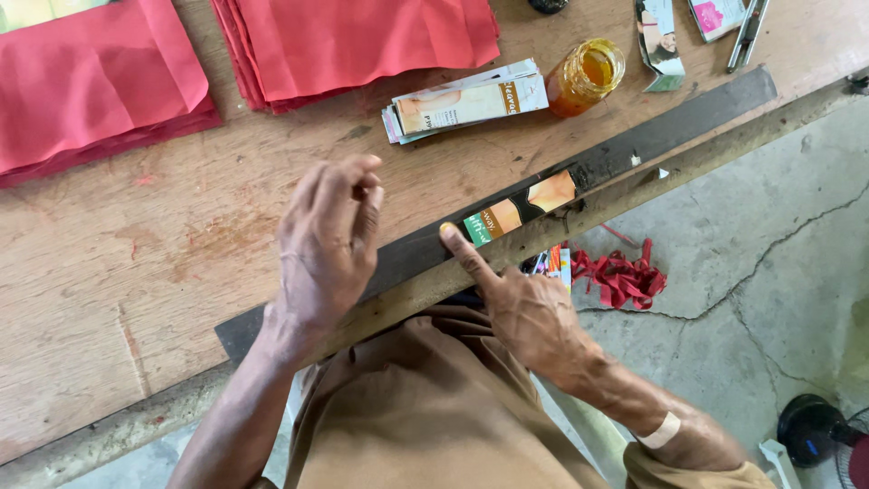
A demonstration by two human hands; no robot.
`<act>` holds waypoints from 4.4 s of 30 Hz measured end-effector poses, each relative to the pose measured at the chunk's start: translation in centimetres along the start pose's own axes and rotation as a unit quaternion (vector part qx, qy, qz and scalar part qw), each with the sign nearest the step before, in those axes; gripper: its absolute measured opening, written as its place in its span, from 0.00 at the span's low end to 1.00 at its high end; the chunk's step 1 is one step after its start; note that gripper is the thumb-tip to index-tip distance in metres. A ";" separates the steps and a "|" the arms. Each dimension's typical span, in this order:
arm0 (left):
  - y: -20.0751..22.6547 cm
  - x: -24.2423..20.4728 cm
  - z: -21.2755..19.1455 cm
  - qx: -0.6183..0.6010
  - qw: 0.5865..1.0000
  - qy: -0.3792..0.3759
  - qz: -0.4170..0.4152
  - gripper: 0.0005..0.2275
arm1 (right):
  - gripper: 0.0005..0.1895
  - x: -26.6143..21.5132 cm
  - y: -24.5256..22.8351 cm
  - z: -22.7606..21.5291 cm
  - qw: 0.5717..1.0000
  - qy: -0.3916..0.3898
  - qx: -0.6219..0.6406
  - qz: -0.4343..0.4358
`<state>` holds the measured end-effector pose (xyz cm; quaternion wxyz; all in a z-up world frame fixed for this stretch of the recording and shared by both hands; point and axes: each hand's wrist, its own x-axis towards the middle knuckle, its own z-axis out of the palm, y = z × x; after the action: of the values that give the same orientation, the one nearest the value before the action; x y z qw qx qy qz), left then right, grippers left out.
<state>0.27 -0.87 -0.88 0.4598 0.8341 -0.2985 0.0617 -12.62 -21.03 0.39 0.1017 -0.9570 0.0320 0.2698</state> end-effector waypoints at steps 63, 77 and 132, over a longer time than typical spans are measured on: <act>-7.7 9.2 0.0 0.297 0.932 -0.082 0.191 0.21 | 0.05 -7.6 6.6 -10.8 0.860 0.482 0.146 -0.078; -5.2 9.6 -3.2 0.289 0.930 -0.102 0.203 0.03 | 0.06 -3.9 3.4 -11.5 0.819 0.444 0.347 -0.108; -0.9 -6.4 -8.5 0.287 0.957 -0.042 0.023 0.28 | 0.07 -0.2 3.3 -9.9 0.738 0.424 0.485 -0.199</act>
<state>-2.97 9.11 0.93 0.1865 0.9256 -0.3064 0.1207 -8.17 -26.36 8.17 0.5794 -0.7780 0.0068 -0.2427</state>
